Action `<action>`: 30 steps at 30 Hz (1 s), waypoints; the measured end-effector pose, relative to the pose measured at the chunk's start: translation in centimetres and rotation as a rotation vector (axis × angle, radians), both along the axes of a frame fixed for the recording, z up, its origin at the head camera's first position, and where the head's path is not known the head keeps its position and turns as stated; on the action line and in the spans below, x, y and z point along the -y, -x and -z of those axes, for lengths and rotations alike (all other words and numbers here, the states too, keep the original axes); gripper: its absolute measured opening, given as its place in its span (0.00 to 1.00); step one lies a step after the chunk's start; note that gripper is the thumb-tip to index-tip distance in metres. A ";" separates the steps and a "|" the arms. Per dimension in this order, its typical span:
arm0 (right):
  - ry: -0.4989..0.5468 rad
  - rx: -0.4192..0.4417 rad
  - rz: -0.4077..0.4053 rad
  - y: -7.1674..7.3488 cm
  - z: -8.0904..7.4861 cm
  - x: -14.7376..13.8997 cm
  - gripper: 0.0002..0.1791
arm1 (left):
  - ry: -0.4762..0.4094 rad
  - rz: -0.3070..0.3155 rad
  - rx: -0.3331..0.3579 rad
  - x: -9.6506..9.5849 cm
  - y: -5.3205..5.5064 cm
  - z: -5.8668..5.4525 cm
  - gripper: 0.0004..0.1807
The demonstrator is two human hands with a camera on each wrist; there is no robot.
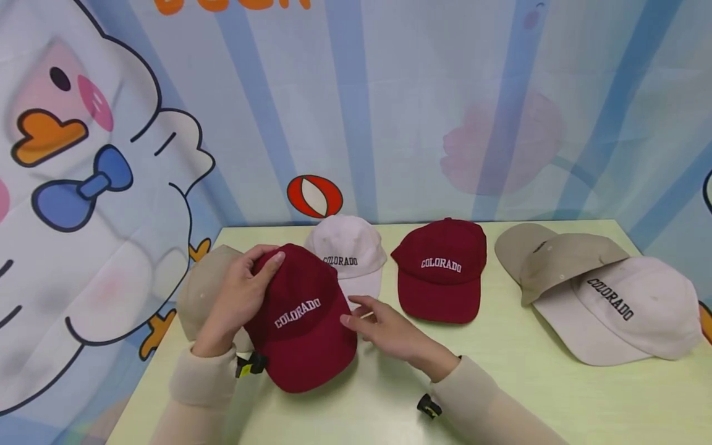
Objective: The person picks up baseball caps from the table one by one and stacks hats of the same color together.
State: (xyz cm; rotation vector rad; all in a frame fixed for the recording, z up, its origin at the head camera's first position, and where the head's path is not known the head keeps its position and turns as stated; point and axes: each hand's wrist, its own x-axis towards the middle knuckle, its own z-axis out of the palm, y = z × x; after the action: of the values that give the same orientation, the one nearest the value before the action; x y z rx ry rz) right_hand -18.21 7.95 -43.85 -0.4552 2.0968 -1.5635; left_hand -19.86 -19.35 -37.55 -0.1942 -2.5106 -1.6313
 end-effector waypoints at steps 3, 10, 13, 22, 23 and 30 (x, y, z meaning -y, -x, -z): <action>-0.017 -0.092 0.076 0.3 -0.6 -0.7 0.36 | 0.023 0.059 -0.013 -1.7 0.1 0.3 0.17; 0.083 -0.180 0.152 1.1 -1.4 -2.1 0.36 | 0.056 0.224 -0.018 -5.6 0.3 1.2 0.14; 0.111 -0.180 0.158 1.3 -1.7 -2.7 0.34 | 0.073 0.264 -0.025 -7.1 0.5 1.7 0.14; 0.136 -0.105 0.176 1.4 -2.4 -4.5 0.27 | 0.088 0.383 -0.031 -10.3 1.2 2.3 0.15; 0.134 -0.115 0.182 1.4 -2.5 -4.7 0.26 | 0.083 0.391 -0.034 -10.6 1.3 2.3 0.15; 0.074 -0.183 0.224 1.0 -3.0 -6.5 0.20 | 0.003 0.449 0.008 -12.5 2.1 3.4 0.14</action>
State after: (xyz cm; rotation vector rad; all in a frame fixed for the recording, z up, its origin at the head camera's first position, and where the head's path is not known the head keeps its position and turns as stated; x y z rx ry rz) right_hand -19.20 14.41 -40.82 -0.4140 2.3006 -1.7908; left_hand -21.97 -6.88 -40.97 -0.8034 -2.6070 -1.7699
